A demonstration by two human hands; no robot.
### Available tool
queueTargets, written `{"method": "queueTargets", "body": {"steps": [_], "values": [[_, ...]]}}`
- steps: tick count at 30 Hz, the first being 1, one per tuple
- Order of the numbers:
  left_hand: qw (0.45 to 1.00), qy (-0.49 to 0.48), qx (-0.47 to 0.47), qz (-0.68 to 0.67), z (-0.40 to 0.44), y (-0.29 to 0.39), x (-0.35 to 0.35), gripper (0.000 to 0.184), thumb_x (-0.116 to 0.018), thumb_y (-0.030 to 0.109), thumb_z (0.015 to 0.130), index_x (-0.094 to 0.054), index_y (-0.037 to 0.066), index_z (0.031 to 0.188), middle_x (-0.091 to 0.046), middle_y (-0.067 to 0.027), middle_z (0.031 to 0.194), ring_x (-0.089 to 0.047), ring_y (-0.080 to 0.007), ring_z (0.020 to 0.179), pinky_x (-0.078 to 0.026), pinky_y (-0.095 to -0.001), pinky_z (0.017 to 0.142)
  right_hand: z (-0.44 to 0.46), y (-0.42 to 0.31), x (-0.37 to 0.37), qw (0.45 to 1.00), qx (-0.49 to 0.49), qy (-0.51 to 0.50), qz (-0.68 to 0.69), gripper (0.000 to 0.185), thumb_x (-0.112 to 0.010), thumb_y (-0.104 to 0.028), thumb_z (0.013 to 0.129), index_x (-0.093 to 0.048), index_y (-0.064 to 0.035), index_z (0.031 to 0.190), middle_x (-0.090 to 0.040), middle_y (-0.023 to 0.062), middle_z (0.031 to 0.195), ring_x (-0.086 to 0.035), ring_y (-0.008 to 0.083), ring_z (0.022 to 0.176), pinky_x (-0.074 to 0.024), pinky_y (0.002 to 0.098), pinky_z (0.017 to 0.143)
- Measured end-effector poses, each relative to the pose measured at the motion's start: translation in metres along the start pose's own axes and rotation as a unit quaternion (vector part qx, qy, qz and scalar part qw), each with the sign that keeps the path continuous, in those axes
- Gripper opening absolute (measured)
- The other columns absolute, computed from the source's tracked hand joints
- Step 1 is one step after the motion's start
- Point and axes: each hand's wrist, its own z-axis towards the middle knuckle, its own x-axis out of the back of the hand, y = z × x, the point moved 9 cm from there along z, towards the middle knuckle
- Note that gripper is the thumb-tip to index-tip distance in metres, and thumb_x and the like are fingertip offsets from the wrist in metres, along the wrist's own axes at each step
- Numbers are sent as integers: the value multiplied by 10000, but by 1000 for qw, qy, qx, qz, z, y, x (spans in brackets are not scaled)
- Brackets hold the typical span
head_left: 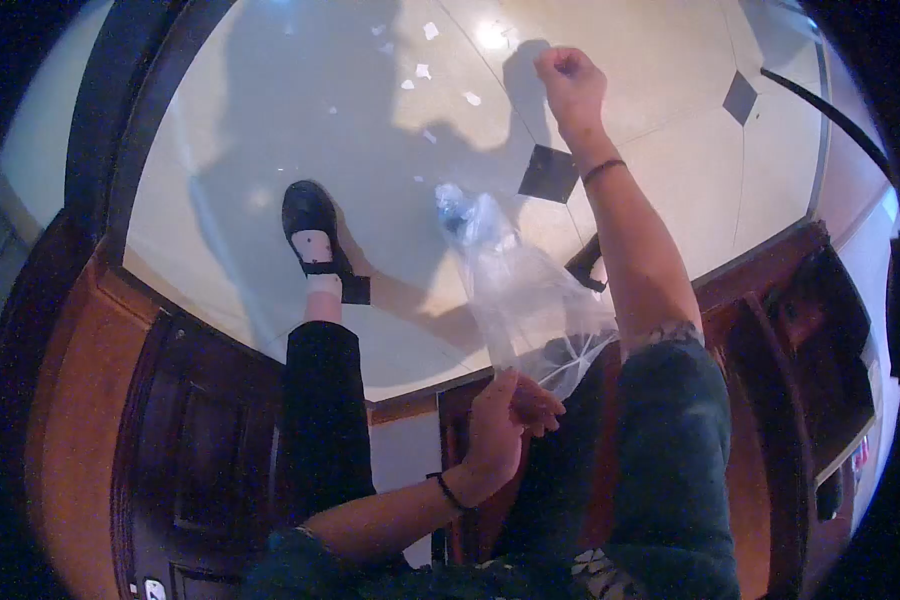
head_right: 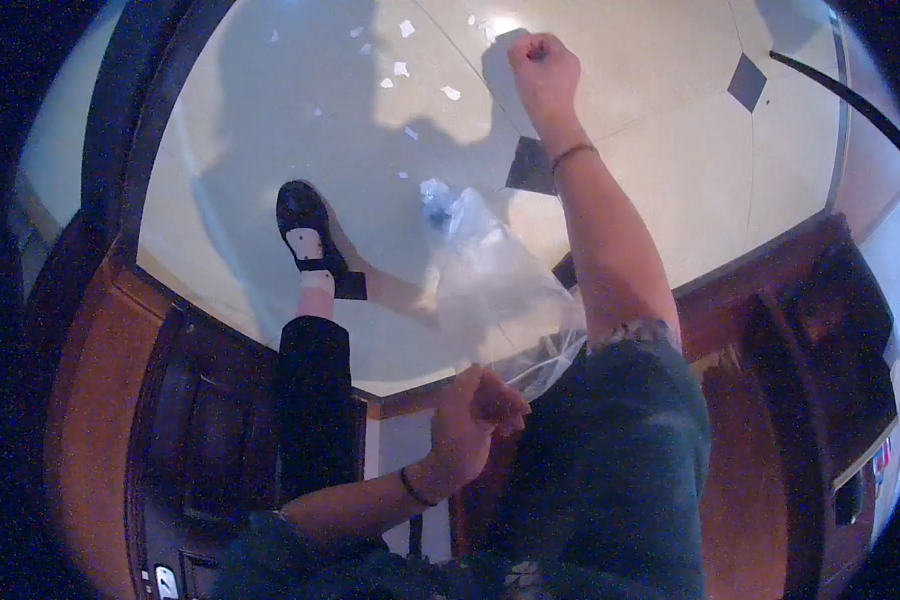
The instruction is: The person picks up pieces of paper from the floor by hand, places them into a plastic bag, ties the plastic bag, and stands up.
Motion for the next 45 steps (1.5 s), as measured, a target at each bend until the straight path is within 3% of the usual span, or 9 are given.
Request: {"method": "queueTargets", "body": {"steps": [1, 4, 7, 14, 20, 26, 31, 34, 45], "values": [[1000, -12, -4, -22, 1, 3, -3, 367, -306, 354, 950, -507, 65, 848, -630, -136, 763, -568, -175, 599, -436, -276, 542, 8, -9, -11, 1000, 3, -2, -1, 203, -659, -207, 708, -631, -26, 796, -633, 87, 671, -615, 164, 626, -486, 281, 618], [998, -23, 7, -60, 0, 7, -8, 401, -307, 372, 948, -516, 56, 818, -636, -135, 757, -569, -165, 591, -423, -262, 519, 26, -26, -32, 987, 48, 3, -153, 122, -590, -147, 705, -622, -60, 784, -647, 134, 764, -619, 329, 739, -496, 379, 672], [995, -24, 35, -88, -3, 15, -10, 411, -298, 373, 952, -513, 53, 811, -633, -134, 755, -568, -163, 590, -425, -260, 517, 25, -22, -44, 961, 51, -15, -271, 151, -593, -148, 700, -611, -64, 823, -646, 136, 805, -613, 332, 787, -490, 403, 696], [998, -51, 4, -30, -13, 32, -12, 438, -299, 390, 951, -520, 50, 784, -632, -129, 754, -567, -154, 581, -433, -255, 514, 21, -20, -49, 963, 82, -21, -257, 209, -628, -199, 694, -625, -81, 867, -646, 134, 840, -617, 316, 804, -494, 394, 721], [994, -56, 24, -90, -10, 27, -16, 436, -307, 389, 947, -519, 46, 782, -632, -129, 749, -569, -152, 575, -438, -263, 504, 20, -16, -49, 959, -51, -6, -279, 188, -637, -249, 695, -645, -93, 799, -648, 135, 807, -622, 307, 781, -497, 390, 713], [995, -43, 28, -89, -11, 25, -19, 414, -321, 391, 942, -513, 48, 814, -629, -134, 749, -568, -154, 572, -445, -263, 509, 26, -9, -48, 968, 13, -24, -250, 153, -613, -208, 686, -637, -85, 775, -643, 130, 790, -616, 321, 762, -495, 397, 699], [994, -54, 27, -93, -10, 18, -17, 416, -317, 394, 943, -516, 49, 822, -629, -128, 748, -564, -152, 569, -443, -261, 509, 34, -34, -49, 967, 153, -52, -198, 123, -580, -180, 705, -610, -72, 756, -631, 122, 774, -608, 325, 726, -487, 402, 666], [994, -49, 32, -88, -11, 18, -15, 420, -319, 400, 941, -519, 50, 826, -627, -128, 754, -564, -153, 574, -442, -258, 512, 38, -33, -60, 953, 163, -120, -227, 274, -631, -195, 731, -564, -55, 957, -650, 104, 808, -638, 255, 775, -504, 334, 708], [991, -75, 39, -100, -4, 9, -16, 402, -338, 406, 934, -517, 64, 822, -620, -123, 766, -568, -152, 603, -440, -255, 522, 49, -19, -67, 940, 148, -137, -275, 251, -644, -188, 709, -575, -43, 902, -647, 119, 830, -630, 275, 796, -496, 350, 730]]}}
